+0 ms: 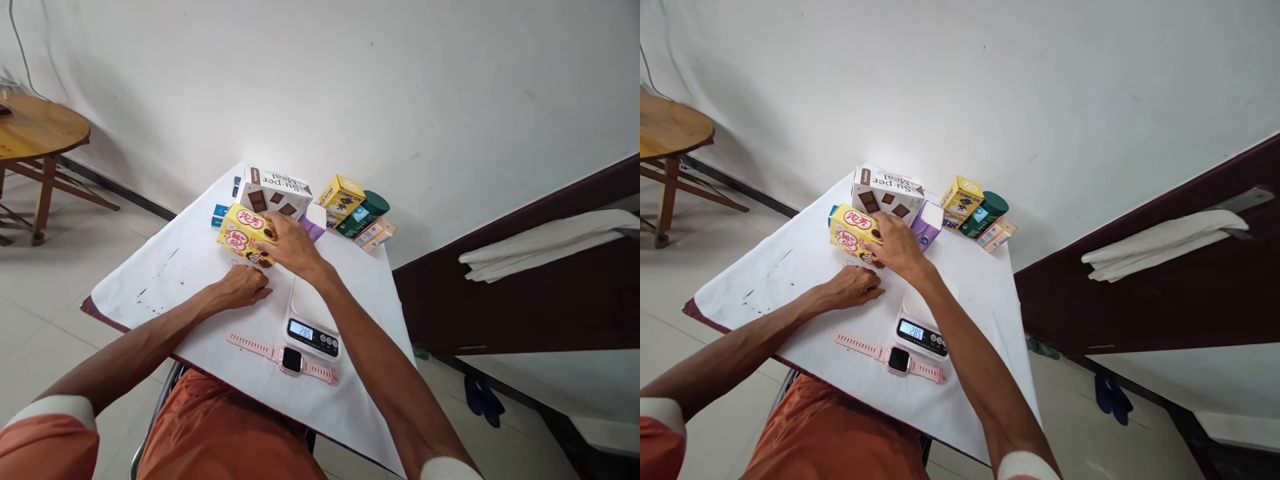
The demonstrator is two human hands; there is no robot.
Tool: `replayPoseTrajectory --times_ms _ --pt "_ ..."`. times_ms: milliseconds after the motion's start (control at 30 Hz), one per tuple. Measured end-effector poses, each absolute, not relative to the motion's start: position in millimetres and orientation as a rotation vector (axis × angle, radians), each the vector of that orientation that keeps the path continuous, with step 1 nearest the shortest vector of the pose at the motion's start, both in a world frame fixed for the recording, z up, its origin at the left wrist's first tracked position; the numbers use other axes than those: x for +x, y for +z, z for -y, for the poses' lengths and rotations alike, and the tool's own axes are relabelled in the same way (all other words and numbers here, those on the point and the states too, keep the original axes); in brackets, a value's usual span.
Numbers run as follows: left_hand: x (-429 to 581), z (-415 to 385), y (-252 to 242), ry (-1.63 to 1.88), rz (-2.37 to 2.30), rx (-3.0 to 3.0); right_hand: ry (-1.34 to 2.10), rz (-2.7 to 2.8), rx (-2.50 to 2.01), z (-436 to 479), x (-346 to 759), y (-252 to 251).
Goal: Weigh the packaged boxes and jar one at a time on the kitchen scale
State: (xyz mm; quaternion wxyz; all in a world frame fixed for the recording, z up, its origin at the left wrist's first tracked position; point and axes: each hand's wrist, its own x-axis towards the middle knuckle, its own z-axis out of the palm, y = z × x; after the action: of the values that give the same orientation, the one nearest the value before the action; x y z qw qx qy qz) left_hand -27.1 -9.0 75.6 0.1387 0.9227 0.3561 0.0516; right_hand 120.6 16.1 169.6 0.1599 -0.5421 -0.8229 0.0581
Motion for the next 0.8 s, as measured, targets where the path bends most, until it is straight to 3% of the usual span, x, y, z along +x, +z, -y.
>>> replayPoseTrajectory --times_ms 133,333,533,800 --pt "-42 2 95 -0.034 -1.273 2.542 0.092 2.378 -1.587 -33 89 155" --pt "-59 -7 108 0.038 -1.499 2.419 -0.201 2.349 -1.579 -10 99 162" --pt "-59 -16 95 0.051 -1.529 2.425 -0.373 2.101 -1.692 -7 197 172" --pt "-59 -26 82 0.105 -1.488 2.403 -0.408 1.899 -2.157 -98 321 187"
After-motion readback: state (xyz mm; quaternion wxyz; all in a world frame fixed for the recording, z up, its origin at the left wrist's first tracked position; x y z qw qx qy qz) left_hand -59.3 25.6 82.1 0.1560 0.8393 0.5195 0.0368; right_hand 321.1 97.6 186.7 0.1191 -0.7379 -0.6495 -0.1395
